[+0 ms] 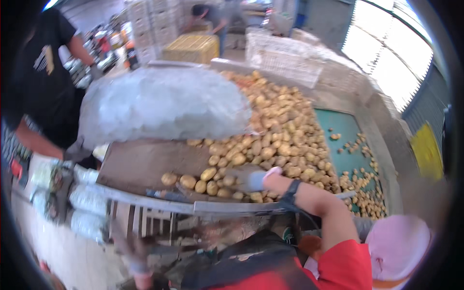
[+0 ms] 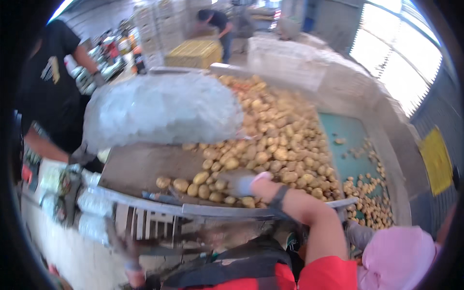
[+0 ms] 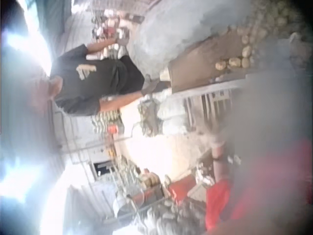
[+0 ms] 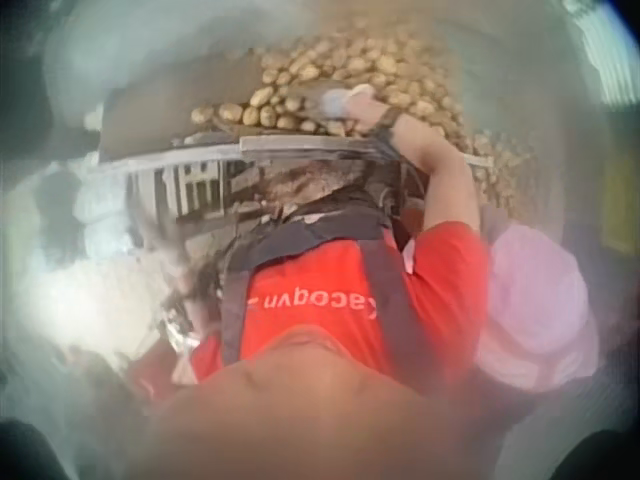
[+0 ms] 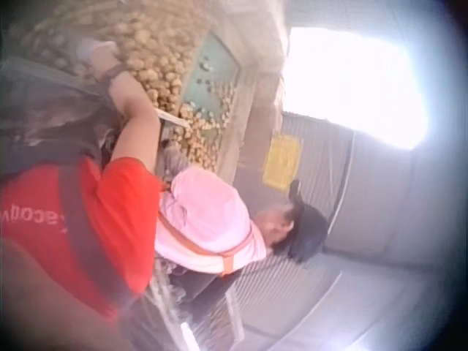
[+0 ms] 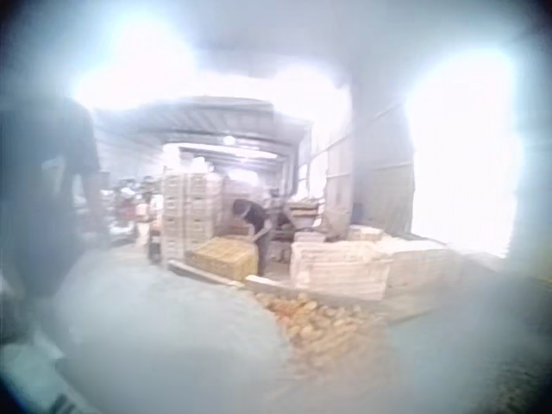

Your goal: The person sorts potatoes on a vibrating metal conveyor, pushing them along the rails and clearing debris. They lift and empty large mesh bags of potatoes onto the sorting table and occasionally move small waste items into a separate bin.

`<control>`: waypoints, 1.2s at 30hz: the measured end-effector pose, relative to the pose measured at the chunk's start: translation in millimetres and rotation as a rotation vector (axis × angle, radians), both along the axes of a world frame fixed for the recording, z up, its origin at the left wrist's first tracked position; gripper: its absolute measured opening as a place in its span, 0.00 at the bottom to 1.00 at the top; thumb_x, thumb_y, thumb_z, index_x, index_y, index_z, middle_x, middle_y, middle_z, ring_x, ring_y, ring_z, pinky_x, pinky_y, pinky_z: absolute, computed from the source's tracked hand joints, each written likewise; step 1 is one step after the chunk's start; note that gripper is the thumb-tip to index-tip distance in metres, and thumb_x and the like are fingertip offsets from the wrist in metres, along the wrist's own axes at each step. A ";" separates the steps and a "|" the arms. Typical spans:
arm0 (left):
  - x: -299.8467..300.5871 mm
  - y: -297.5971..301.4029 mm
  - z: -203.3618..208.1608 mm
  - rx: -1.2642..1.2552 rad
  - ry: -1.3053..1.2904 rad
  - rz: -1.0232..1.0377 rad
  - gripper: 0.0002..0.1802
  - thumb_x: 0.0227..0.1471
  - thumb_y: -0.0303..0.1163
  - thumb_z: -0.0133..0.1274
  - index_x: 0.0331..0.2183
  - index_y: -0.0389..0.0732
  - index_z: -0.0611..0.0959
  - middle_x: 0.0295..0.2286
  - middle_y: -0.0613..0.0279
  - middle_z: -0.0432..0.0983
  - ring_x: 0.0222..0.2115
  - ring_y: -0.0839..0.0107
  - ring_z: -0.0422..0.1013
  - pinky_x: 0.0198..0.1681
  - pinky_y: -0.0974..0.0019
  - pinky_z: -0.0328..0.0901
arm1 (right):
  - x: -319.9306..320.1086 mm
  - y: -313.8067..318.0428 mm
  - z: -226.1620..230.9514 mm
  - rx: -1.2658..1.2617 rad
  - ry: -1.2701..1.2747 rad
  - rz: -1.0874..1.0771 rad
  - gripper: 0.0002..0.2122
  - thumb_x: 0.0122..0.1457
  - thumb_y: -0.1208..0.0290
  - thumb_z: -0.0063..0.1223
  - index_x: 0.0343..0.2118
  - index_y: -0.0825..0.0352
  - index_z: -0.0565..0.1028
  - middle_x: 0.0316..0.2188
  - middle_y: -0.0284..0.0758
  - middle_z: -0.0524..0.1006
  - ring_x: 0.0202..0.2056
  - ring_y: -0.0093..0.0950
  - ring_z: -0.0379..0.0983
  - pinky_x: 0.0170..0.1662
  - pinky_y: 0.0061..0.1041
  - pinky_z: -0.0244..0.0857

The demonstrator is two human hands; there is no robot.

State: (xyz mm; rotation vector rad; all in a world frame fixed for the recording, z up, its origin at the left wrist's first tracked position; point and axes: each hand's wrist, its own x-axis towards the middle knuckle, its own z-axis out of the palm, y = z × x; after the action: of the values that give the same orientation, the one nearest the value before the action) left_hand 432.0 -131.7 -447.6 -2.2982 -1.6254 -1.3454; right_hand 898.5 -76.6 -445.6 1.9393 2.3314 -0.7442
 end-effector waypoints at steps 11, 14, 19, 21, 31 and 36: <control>206.3 92.3 62.0 -0.632 0.367 -0.708 0.21 0.51 0.31 0.56 0.49 0.45 0.81 0.40 0.54 0.81 0.43 0.53 0.76 0.50 0.55 0.68 | 148.5 -53.9 -37.2 0.060 -0.081 0.184 0.39 0.47 0.53 0.60 0.65 0.53 0.61 0.65 0.39 0.61 0.69 0.42 0.46 0.71 0.44 0.35; 225.5 114.4 72.5 -1.100 0.689 -0.525 0.19 0.51 0.34 0.57 0.47 0.46 0.83 0.35 0.51 0.81 0.38 0.55 0.78 0.45 0.59 0.71 | 181.3 -66.7 -59.6 0.042 -0.129 0.190 0.40 0.46 0.53 0.61 0.65 0.53 0.61 0.66 0.38 0.59 0.70 0.44 0.43 0.71 0.46 0.35; 269.3 127.1 63.6 -1.038 1.159 -0.568 0.24 0.44 0.42 0.59 0.46 0.49 0.85 0.36 0.52 0.82 0.39 0.52 0.78 0.44 0.54 0.71 | 266.4 -95.6 -81.4 -0.012 -0.225 0.067 0.43 0.46 0.51 0.63 0.66 0.56 0.59 0.68 0.42 0.54 0.69 0.44 0.45 0.70 0.47 0.38; 287.2 125.8 47.9 -1.017 1.360 -0.558 0.22 0.44 0.42 0.60 0.43 0.48 0.86 0.35 0.54 0.82 0.38 0.51 0.78 0.43 0.54 0.71 | 301.5 -98.9 -80.4 -0.124 -0.401 0.002 0.44 0.48 0.48 0.61 0.67 0.57 0.56 0.69 0.45 0.52 0.69 0.44 0.47 0.70 0.44 0.41; 262.9 137.1 79.0 -0.794 1.201 -0.670 0.16 0.53 0.45 0.55 0.35 0.43 0.85 0.33 0.53 0.80 0.36 0.47 0.76 0.40 0.50 0.69 | 350.7 -90.9 -17.8 -0.667 -0.483 -0.548 0.31 0.60 0.43 0.45 0.63 0.55 0.66 0.59 0.34 0.72 0.59 0.35 0.69 0.58 0.36 0.63; 198.9 147.2 125.8 -0.776 0.880 -0.485 0.16 0.55 0.41 0.56 0.42 0.42 0.84 0.38 0.54 0.80 0.36 0.57 0.77 0.41 0.57 0.70 | 292.1 -84.8 10.5 -0.424 -0.285 -0.360 0.30 0.61 0.44 0.44 0.58 0.63 0.69 0.53 0.43 0.76 0.55 0.40 0.72 0.55 0.39 0.66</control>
State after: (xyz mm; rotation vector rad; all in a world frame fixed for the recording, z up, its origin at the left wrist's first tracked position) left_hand 630.9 15.5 -321.8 -3.0880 -1.4002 0.4910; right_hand 1190.6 -161.4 -435.1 2.1079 1.5351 -0.8304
